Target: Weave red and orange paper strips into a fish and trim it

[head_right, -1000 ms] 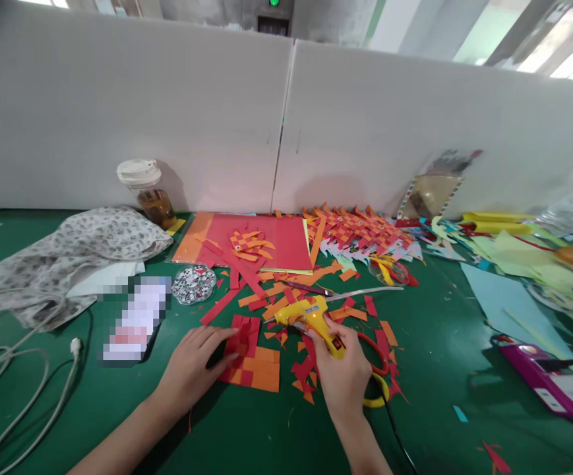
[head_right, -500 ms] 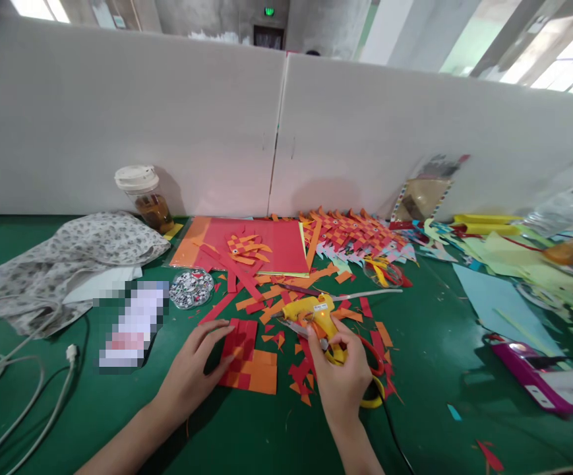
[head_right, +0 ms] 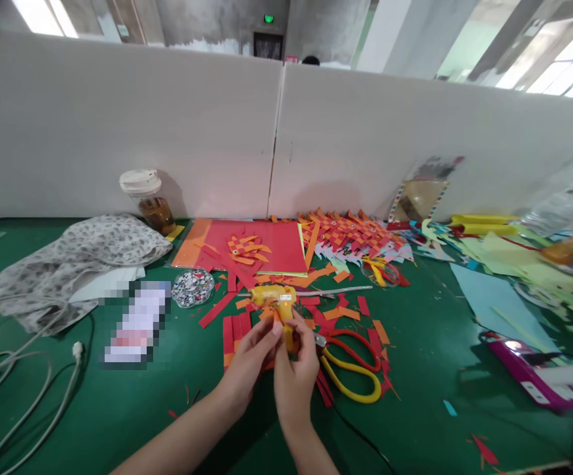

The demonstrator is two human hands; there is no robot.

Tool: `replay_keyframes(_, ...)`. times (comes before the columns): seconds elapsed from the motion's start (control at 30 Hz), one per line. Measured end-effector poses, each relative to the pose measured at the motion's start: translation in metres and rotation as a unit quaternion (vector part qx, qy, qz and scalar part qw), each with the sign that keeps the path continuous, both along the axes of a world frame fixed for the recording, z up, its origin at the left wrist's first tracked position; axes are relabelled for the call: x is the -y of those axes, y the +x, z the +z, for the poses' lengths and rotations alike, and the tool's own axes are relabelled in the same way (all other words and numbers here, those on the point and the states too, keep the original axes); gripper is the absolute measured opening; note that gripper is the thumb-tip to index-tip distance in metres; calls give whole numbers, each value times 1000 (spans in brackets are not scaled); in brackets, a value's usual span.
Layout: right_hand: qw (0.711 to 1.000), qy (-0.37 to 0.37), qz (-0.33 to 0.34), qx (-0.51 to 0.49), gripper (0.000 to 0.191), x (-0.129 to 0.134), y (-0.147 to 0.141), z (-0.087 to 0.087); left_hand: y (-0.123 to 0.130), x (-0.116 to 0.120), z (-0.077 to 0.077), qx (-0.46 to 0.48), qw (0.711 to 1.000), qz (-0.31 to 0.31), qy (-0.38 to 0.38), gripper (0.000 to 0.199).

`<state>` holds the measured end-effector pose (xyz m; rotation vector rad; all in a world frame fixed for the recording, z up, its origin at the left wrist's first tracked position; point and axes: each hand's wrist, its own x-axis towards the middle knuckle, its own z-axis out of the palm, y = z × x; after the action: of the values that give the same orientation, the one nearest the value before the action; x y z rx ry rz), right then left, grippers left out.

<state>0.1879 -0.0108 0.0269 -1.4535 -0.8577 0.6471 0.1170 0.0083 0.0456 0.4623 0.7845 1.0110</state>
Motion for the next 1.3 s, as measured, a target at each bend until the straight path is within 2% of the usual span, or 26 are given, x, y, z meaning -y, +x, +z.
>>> replay_keyframes(0.1, 998, -18, 55, -6, 35, 10, -9, 0, 0, -3, 2, 15, 996, 57, -62, 40)
replay_keyframes(0.2, 994, -18, 99, -35, 36, 15, -10, 3, -7, -4, -1, -13, 992, 113, -60, 40)
replay_keyframes(0.3, 994, 16, 14, -109, 34, 11, 3, 7, -13, -5, -6, -46, 989, 136, -34, 38)
replay_keyframes(0.37, 983, 27, -35, -176, 35, 3, 18, 9, -16, -5, -8, -50, 991, 125, -20, 37)
replay_keyframes(0.47, 971, 45, 10, -236, 34, -9, 41, 13, -18, -2, -10, -37, 995, 88, 2, 37)
replay_keyframes(0.53, 969, 65, 13, -237, 30, -14, 51, 16, -17, 2, -11, -39, 998, 57, 12, 38)
replay_keyframes(0.6, 972, 91, -14, -217, 23, -16, 55, 18, -16, 5, -12, -40, 999, 30, 14, 39)
replay_keyframes(0.73, 971, 112, -48, -205, 19, -18, 57, 19, -14, 11, -10, -17, 999, 35, 18, 42)
replay_keyframes(0.87, 962, 95, -65, -248, 24, -21, 60, 18, -13, 13, -7, -16, 1000, -5, 20, 44)
replay_keyframes(0.97, 967, 79, -70, -232, 26, -19, 59, 18, -11, 13, -8, -22, 1000, 5, 12, 43)
replay_keyframes(1.07, 982, 20, -2, -186, 29, -10, 47, 16, -5, 13, -9, -32, 999, 36, 18, 40)
replay_keyframes(1.17, 985, -74, 90, -131, 38, 1, 30, 13, 1, 11, -9, -48, 996, 47, 60, 38)
replay_keyframes(1.23, 986, -97, 94, -102, 42, 7, 24, 13, 2, 10, -9, -88, 990, 43, 102, 33)
replay_keyframes(1.3, 989, -103, 70, -79, 42, 9, 23, 14, 1, 11, -10, -153, 975, 20, 157, 28)
